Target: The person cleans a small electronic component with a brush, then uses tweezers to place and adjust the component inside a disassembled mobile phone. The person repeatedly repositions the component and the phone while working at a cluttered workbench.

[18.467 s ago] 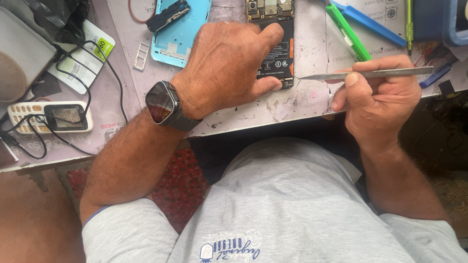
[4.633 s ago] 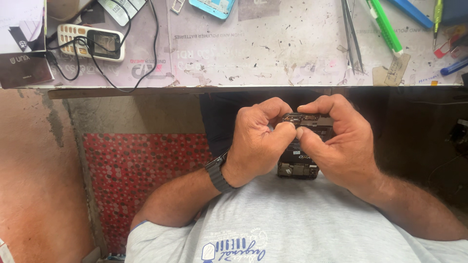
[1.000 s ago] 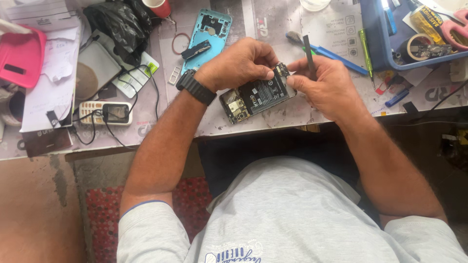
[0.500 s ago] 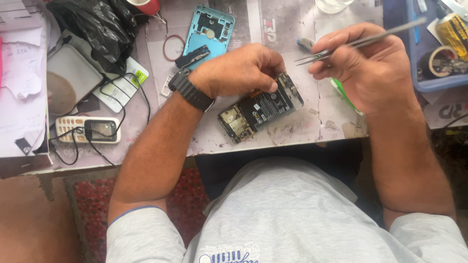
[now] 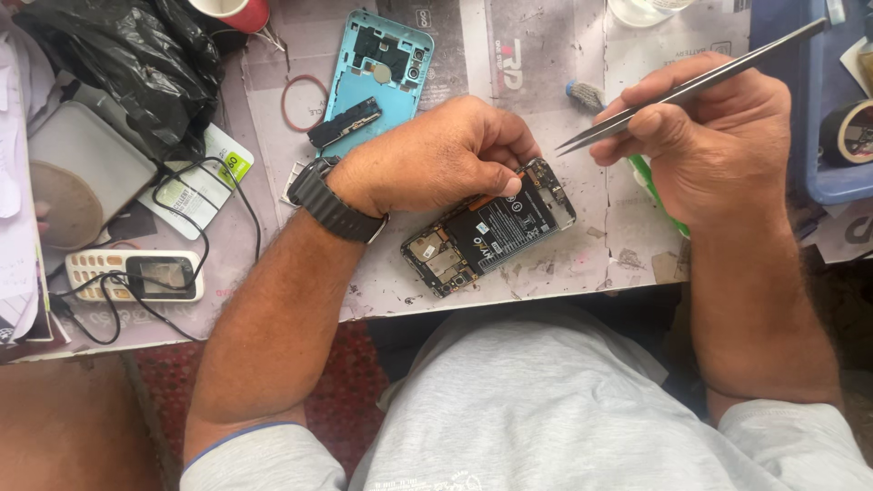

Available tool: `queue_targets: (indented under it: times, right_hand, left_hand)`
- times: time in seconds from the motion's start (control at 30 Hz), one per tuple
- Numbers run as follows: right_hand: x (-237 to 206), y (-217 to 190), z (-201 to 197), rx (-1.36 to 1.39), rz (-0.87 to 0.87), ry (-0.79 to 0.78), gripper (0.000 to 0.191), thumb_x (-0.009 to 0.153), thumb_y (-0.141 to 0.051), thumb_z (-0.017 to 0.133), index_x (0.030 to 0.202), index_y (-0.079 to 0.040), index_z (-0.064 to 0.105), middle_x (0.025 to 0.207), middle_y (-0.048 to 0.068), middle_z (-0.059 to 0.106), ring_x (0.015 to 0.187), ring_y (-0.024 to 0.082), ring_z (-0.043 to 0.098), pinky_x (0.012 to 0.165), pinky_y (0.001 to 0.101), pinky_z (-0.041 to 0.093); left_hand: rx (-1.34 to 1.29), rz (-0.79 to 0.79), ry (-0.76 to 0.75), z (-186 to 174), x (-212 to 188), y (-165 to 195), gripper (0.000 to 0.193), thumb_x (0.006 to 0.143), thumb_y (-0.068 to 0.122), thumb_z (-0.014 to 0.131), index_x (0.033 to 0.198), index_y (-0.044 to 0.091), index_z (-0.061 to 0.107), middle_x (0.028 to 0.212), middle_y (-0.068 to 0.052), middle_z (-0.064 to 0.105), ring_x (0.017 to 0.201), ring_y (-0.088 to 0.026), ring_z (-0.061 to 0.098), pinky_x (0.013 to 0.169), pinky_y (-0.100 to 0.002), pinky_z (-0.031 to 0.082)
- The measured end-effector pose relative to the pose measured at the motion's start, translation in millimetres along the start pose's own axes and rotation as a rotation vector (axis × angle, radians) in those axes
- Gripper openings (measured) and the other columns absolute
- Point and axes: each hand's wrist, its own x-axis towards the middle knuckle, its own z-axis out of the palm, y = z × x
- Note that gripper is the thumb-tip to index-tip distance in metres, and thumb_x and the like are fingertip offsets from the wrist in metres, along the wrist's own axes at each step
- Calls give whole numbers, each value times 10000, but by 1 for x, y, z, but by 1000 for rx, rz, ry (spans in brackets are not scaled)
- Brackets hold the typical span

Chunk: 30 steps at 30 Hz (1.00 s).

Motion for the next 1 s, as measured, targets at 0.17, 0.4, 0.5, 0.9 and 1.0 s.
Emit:
queue_targets:
  times: [0.17, 0.4, 0.5, 0.9, 1.0]
  right_hand:
    - [1, 4, 1, -39, -2, -33, 104, 1089, 29, 716, 1124, 105, 655, 981, 260, 721, 875, 303, 766, 765, 376, 679]
    - [2, 5, 2, -89, 6, -20, 100, 1084, 39, 710, 1119, 112, 652, 965, 256, 720, 850, 292, 766, 738, 365, 680]
    - [3, 6, 3, -90, 1, -30, 102, 1077, 41, 716, 1115, 109, 650, 963, 253, 722, 848, 287, 766, 733, 359, 678]
    - [4, 8, 0, -166, -23, -46, 84, 1081, 42, 715, 1096, 98, 654, 957, 244, 723, 838, 265, 769, 711, 339, 682]
    - [5, 8, 1, -169, -31, -51, 86, 1082, 39, 717, 1095, 100, 658, 950, 240, 724, 829, 260, 768, 704, 334, 681]
  left_hand:
    - [-41, 2, -10, 0, 0, 0, 320, 879, 27, 697, 1186, -59, 689, 1028, -107, 780, 934, -126, 752, 842, -244, 614]
    - [-52, 4, -12, -1, 0, -1, 319, 885, 21, 691, 1193, -61, 687, 1054, -114, 781, 958, -135, 761, 865, -247, 619]
    - [-43, 10, -11, 0, 0, -1, 319, 884, 25, 695, 1192, -58, 687, 1052, -113, 782, 959, -134, 763, 866, -246, 620]
    - [6, 13, 5, 1, 1, 0, 307, 885, 48, 700, 1178, -42, 694, 1031, -122, 792, 936, -137, 778, 847, -247, 634]
    - [8, 17, 5, 1, 0, 0, 300, 886, 45, 699, 1173, -41, 696, 1028, -121, 792, 934, -137, 778, 846, -248, 634]
